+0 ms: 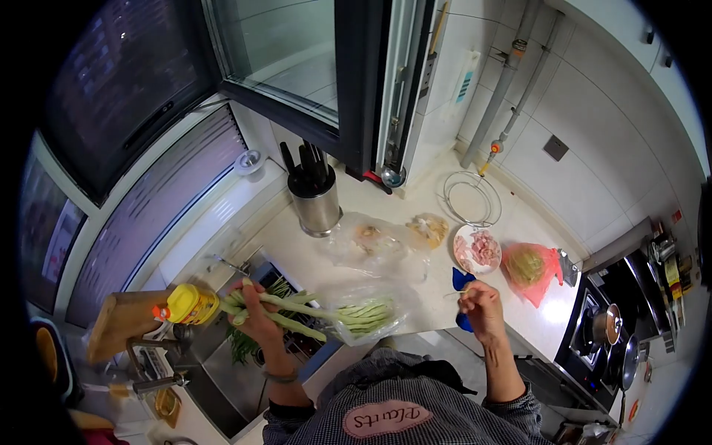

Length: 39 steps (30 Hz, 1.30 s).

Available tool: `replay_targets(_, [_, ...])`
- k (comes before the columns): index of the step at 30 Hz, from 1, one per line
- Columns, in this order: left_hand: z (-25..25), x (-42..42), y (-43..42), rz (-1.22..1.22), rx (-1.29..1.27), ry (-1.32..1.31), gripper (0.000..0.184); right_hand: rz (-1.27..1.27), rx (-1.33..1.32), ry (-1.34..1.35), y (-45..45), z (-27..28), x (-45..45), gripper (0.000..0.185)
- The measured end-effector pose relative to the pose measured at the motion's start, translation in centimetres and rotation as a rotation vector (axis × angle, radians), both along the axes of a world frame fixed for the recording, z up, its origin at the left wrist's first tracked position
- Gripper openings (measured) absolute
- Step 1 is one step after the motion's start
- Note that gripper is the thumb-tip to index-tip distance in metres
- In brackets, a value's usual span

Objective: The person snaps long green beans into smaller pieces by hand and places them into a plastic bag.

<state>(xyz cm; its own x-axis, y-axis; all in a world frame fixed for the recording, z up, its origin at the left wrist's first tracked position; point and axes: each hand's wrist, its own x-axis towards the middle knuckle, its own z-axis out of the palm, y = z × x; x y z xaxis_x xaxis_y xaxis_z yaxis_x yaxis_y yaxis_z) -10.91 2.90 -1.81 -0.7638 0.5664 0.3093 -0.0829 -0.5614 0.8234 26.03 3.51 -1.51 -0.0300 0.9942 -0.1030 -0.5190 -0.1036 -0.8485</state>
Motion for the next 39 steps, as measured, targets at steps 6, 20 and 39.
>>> replay_targets(6, [-0.3,-2.4,-1.1,0.042,-0.081,0.040,0.022,0.191,0.053,-0.555,4.4,-2.4,-2.0,0.014])
replay_targets(20, [-2.5,-4.7,-4.2,0.020,-0.301,-0.154,0.024,0.363,0.696,-1.458,14.1,-12.3,-12.1,0.029])
replay_targets(39, [-0.7,-1.4,-4.5,-0.222,-0.399,-0.021,0.014,0.808,0.527,-1.600,2.8,-14.0,-12.8,0.024])
